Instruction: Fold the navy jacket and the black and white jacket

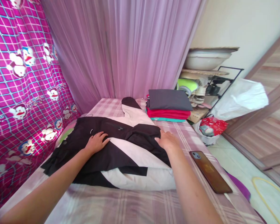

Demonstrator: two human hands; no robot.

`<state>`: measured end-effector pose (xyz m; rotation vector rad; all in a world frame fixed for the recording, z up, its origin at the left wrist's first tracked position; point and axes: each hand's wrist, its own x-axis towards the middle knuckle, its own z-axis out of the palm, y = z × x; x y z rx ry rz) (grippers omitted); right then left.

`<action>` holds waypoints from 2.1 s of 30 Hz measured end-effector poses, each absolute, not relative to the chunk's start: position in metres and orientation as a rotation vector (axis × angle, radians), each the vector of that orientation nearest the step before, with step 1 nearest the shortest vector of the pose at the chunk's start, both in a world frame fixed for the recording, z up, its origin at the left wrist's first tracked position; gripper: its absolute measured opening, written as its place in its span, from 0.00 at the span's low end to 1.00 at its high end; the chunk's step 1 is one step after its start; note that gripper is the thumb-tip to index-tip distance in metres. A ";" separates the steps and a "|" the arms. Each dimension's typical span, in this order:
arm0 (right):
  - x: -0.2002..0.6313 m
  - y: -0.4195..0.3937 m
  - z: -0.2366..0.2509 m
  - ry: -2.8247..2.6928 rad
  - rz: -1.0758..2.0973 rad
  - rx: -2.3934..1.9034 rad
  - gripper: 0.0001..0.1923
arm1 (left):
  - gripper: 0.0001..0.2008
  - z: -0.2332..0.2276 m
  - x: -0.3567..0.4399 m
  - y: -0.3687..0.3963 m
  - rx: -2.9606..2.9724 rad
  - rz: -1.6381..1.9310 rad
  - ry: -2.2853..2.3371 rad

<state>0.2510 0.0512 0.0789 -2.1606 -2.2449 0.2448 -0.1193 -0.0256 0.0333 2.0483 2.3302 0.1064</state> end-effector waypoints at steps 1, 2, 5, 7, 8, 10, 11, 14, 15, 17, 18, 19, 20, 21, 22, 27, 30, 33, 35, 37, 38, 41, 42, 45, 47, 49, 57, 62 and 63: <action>0.240 0.058 0.092 -2.241 0.208 -2.090 0.29 | 0.24 0.036 -0.117 -0.020 2.049 0.122 2.348; 0.226 0.066 0.105 -2.232 0.200 -1.999 0.28 | 0.24 0.039 -0.115 -0.014 2.060 0.138 2.368; 0.175 0.097 0.129 -2.074 0.398 -1.741 0.26 | 0.24 0.047 -0.105 0.008 2.121 0.204 2.392; 0.140 0.117 0.129 -1.885 0.683 -1.570 0.23 | 0.25 0.049 -0.101 0.025 2.141 0.249 2.382; 0.125 0.126 0.123 -1.841 0.787 -1.511 0.21 | 0.26 0.048 -0.100 0.033 2.145 0.264 2.375; 0.103 0.140 0.101 -1.720 1.050 -1.405 0.18 | 0.27 0.042 -0.105 0.048 2.122 0.254 2.373; 0.097 0.145 0.087 -1.574 1.244 -1.327 0.18 | 0.28 0.037 -0.109 0.054 2.095 0.232 2.375; 0.100 0.157 0.039 -0.984 1.582 -1.120 0.12 | 0.31 0.016 -0.127 0.063 2.031 0.177 2.374; 0.105 0.161 0.024 -0.841 1.601 -1.059 0.11 | 0.32 0.009 -0.132 0.064 2.029 0.175 2.375; 0.119 0.169 0.002 -0.632 1.621 -0.922 0.10 | 0.32 -0.001 -0.140 0.065 2.032 0.192 2.383; 0.125 0.172 -0.005 -0.550 1.624 -0.880 0.10 | 0.32 -0.004 -0.142 0.065 2.017 0.200 2.395; 0.131 0.176 -0.009 -0.489 1.631 -0.851 0.10 | 0.32 -0.005 -0.143 0.066 1.992 0.206 2.413; 0.135 0.179 -0.012 -0.450 1.637 -0.839 0.10 | 0.32 -0.005 -0.144 0.067 1.969 0.210 2.433; 0.138 0.182 -0.013 -0.429 1.643 -0.842 0.10 | 0.32 -0.004 -0.146 0.069 1.952 0.212 2.460; 0.139 0.184 -0.013 -0.425 1.649 -0.849 0.10 | 0.32 -0.002 -0.149 0.072 1.939 0.213 2.493; 0.137 0.187 -0.011 -0.408 1.660 -0.905 0.10 | 0.32 0.004 -0.182 0.094 1.823 0.131 2.585; 0.137 0.187 -0.013 -0.437 1.650 -0.914 0.10 | 0.32 0.008 -0.209 0.111 1.715 0.033 2.549; 0.138 0.188 -0.015 -0.503 1.635 -0.902 0.12 | 0.34 0.015 -0.227 0.124 1.570 -0.001 2.580; 0.137 0.188 -0.014 -0.494 1.631 -0.907 0.12 | 0.35 0.020 -0.227 0.132 1.464 0.005 2.630; 0.136 0.188 -0.012 -0.446 1.636 -0.923 0.11 | 0.35 0.023 -0.212 0.138 1.395 0.024 2.674; 0.135 0.188 -0.011 -0.422 1.638 -0.932 0.11 | 0.35 0.023 -0.199 0.140 1.414 0.038 2.674; 0.133 0.186 -0.007 -0.404 1.637 -0.948 0.11 | 0.32 0.016 -0.147 0.143 1.767 0.124 2.500; 0.133 0.185 -0.006 -0.404 1.638 -0.949 0.10 | 0.31 0.013 -0.129 0.142 1.924 0.166 2.380; 0.134 0.182 -0.002 -0.371 1.646 -0.952 0.10 | 0.30 0.002 -0.098 0.138 2.118 0.238 2.209; 0.135 0.181 0.000 -0.342 1.647 -0.967 0.09 | 0.30 0.000 -0.100 0.136 2.078 0.217 2.242; 0.134 0.181 0.001 -0.324 1.647 -0.984 0.09 | 0.30 0.002 -0.118 0.132 2.008 0.169 2.306; 0.128 0.176 0.018 -0.171 1.650 -1.015 0.10 | 0.31 0.012 -0.213 0.114 1.757 0.038 2.616; 0.123 0.171 0.029 -0.150 1.633 -1.051 0.09 | 0.30 0.010 -0.230 0.113 1.683 0.074 2.655; 0.123 0.171 0.030 -0.151 1.630 -1.054 0.09 | 0.30 0.009 -0.230 0.114 1.686 0.079 2.653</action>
